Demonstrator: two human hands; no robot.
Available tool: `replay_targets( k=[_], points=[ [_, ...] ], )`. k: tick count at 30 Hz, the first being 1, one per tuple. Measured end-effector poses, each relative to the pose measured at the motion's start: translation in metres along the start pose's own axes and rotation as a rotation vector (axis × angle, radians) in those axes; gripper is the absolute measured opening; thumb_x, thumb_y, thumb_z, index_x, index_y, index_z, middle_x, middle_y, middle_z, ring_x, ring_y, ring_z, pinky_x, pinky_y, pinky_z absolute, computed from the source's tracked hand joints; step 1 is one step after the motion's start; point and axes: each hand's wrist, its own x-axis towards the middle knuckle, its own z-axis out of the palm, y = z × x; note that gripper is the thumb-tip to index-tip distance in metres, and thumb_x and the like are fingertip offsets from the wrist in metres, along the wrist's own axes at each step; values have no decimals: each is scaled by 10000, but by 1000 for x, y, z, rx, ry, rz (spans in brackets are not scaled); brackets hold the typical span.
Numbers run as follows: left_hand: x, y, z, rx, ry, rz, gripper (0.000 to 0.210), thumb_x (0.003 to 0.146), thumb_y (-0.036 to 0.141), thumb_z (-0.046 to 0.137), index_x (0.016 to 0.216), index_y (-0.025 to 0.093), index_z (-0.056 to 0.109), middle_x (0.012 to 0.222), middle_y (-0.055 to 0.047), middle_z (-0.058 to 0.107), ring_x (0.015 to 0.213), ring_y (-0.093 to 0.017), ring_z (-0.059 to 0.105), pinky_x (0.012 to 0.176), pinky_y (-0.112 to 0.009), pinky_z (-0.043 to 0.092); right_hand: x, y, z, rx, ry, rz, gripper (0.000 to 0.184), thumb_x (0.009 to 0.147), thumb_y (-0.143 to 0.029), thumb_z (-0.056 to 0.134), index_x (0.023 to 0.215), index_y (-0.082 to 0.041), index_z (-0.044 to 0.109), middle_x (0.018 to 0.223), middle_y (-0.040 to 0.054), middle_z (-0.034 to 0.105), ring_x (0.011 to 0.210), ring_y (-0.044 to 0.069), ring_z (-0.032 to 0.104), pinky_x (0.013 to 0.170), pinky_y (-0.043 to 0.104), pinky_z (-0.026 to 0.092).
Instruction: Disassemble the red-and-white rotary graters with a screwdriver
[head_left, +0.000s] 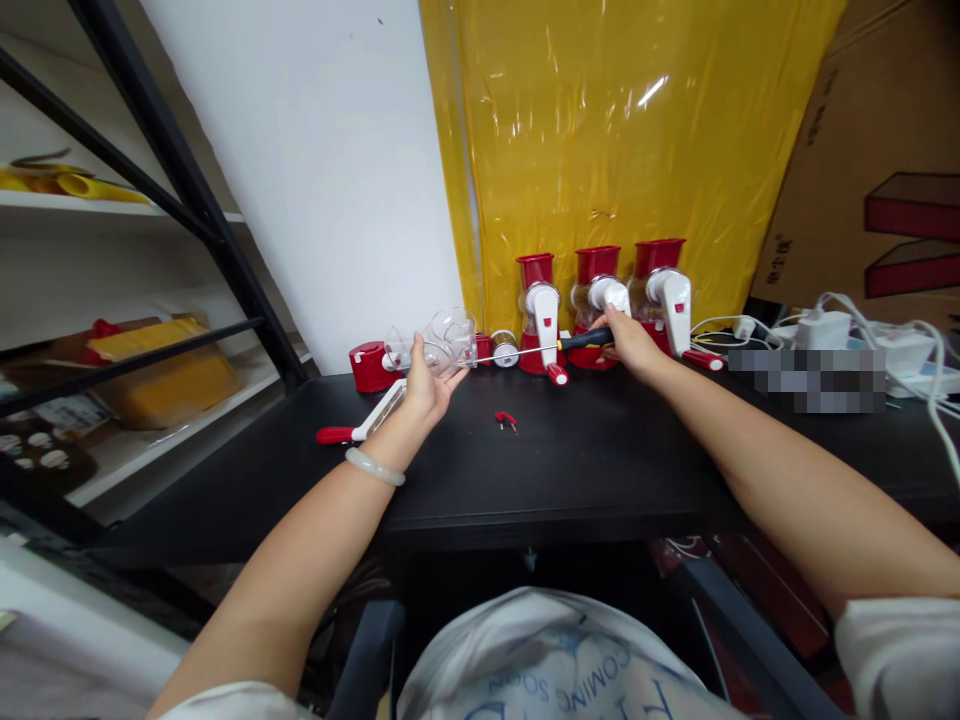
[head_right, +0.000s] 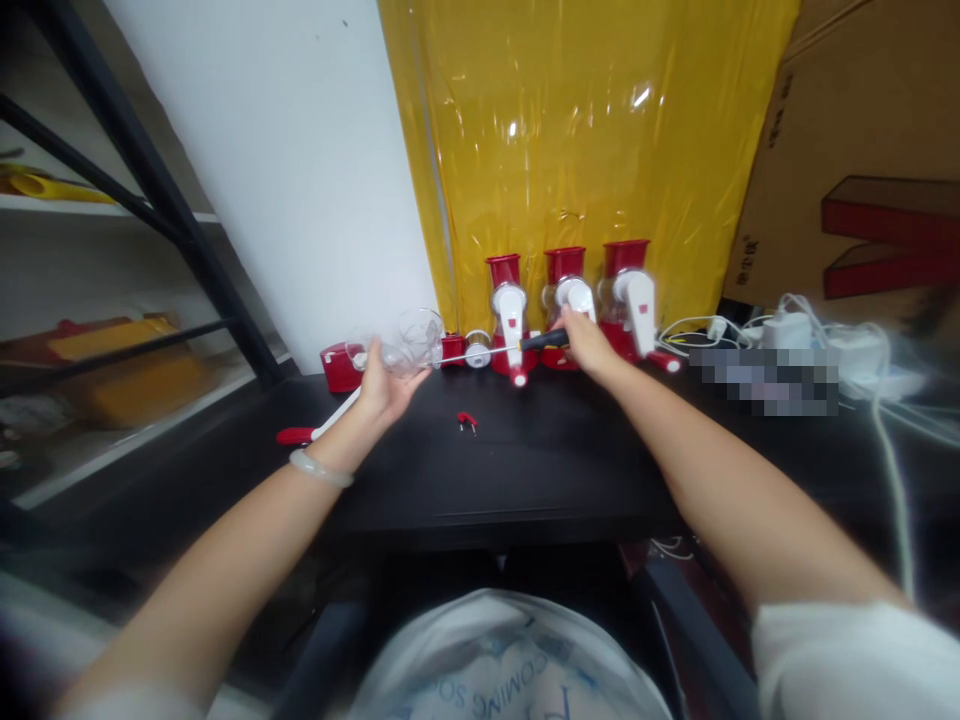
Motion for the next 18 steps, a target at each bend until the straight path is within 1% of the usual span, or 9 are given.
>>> replay_targets(
  k=[2, 4, 6, 9, 11, 13, 15, 17, 18],
  points=[
    [0, 0, 0, -2, 4, -3, 583, 909, 571, 518, 1367, 210, 518, 1237, -152, 654, 1145, -274, 633, 945, -413, 526, -3, -4, 0, -15, -12, 44, 423, 836, -631, 522, 783, -214, 573, 572, -26, 461, 436, 110, 437, 421, 274, 441],
    [0, 0, 1, -12, 11, -12, 579, 904, 569, 530, 1369, 223, 517, 1237, -145, 657, 1147, -268, 633, 938, -402, 531, -6, -10, 1, 58, 1, 61, 317, 796, -532, 622, 809, -222, 554, 573, -50, 451, 417, 88, 397, 439, 276, 461],
    [0, 0, 1, -25, 15, -14, 566, 905, 561, 534, 1368, 236, 519, 1238, -139, 658, 1150, -261, 633, 936, -396, 533, -9, -14, 4, 167, 15, 78, 246, 752, -419, 665, 847, -235, 534, 602, -65, 455, 427, 78, 386, 462, 276, 479],
    [0, 0, 0, -24, 9, -8, 567, 905, 560, 534, 1372, 238, 515, 1242, -141, 657, 1162, -265, 627, 937, -398, 533, -10, -18, 7, 320, 23, 116, 254, 655, -272, 654, 870, -238, 522, 731, -41, 511, 539, 97, 481, 484, 254, 482],
    [0, -1, 0, -9, 2, -4, 580, 904, 565, 531, 1375, 227, 512, 1247, -148, 654, 1170, -275, 622, 936, -408, 534, -10, -18, 7, 378, 12, 110, 268, 608, -234, 627, 855, -233, 521, 807, -20, 527, 631, 118, 527, 490, 240, 476],
    [0, -1, 0, -5, 2, -5, 582, 905, 567, 528, 1369, 217, 517, 1248, -153, 652, 1170, -277, 622, 936, -411, 534, -8, -14, 6, 371, 5, 85, 259, 605, -247, 622, 844, -233, 523, 829, -11, 524, 675, 133, 538, 497, 244, 481],
    [0, -1, 0, -15, 7, -11, 574, 905, 565, 531, 1360, 217, 528, 1247, -153, 653, 1167, -273, 624, 937, -406, 534, -5, -10, 5, 314, 13, 65, 233, 653, -317, 636, 842, -236, 526, 848, -3, 531, 702, 149, 550, 510, 264, 498],
    [0, 0, 0, -26, 13, -16, 568, 902, 564, 537, 1360, 228, 531, 1255, -148, 651, 1168, -269, 623, 938, -400, 534, -2, -5, 3, 225, 18, 24, 251, 745, -457, 608, 843, -239, 532, 852, 8, 548, 711, 164, 567, 522, 289, 510],
    [0, 0, 0, -27, 16, -15, 568, 900, 563, 540, 1366, 237, 526, 1261, -144, 648, 1171, -269, 621, 938, -398, 534, -2, -4, 3, 168, 11, 1, 303, 792, -538, 560, 847, -240, 536, 825, 12, 556, 682, 167, 569, 516, 297, 505]
  ],
)
